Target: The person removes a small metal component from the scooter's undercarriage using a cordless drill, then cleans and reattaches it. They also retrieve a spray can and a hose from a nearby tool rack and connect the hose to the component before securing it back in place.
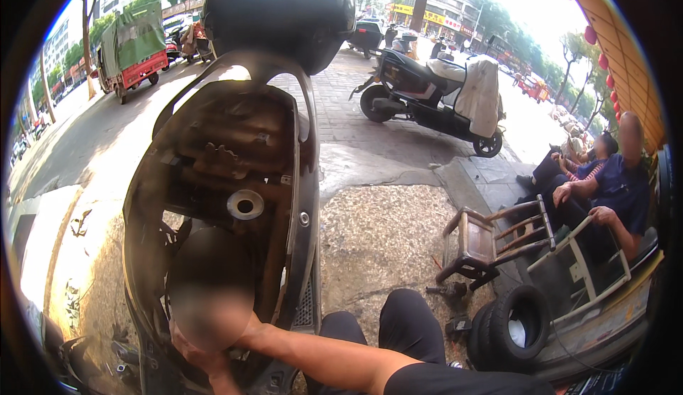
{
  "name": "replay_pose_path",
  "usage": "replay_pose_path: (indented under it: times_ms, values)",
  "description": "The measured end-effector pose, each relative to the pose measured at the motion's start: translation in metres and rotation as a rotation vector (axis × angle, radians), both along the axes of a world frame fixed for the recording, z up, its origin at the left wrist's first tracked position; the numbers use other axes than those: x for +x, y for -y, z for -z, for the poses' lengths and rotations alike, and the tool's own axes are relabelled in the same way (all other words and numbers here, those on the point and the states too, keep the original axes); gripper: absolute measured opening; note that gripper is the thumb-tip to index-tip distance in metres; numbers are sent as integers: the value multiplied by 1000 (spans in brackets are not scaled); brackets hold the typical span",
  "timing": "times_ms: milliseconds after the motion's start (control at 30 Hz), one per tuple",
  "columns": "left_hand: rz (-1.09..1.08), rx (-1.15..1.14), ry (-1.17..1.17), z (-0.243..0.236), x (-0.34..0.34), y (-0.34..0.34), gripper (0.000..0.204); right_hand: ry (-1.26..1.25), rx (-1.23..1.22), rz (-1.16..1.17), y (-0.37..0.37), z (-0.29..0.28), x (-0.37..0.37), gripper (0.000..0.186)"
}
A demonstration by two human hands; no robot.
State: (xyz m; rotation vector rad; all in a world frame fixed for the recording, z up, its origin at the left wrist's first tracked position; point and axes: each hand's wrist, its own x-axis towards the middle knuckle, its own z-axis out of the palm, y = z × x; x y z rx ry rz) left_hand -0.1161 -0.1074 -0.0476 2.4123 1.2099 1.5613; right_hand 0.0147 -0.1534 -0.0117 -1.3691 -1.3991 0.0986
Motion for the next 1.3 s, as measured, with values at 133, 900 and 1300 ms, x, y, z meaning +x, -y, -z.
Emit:
replay_pose_path:
  times_ms: [133, 900, 1300]
  values:
    - [2, -107, -16, -9, 0, 2, 69, 70, -169, 85, 11, -4, -4, 16]
    - [-29, -27, -23, -1, -1, 1, 62, -151, -342, 184, 17, -19, -12, 18]
    - [-54, -17, -6, -18, 5, 17, 67, -271, -337, 259, 27, -32, -19, 13]
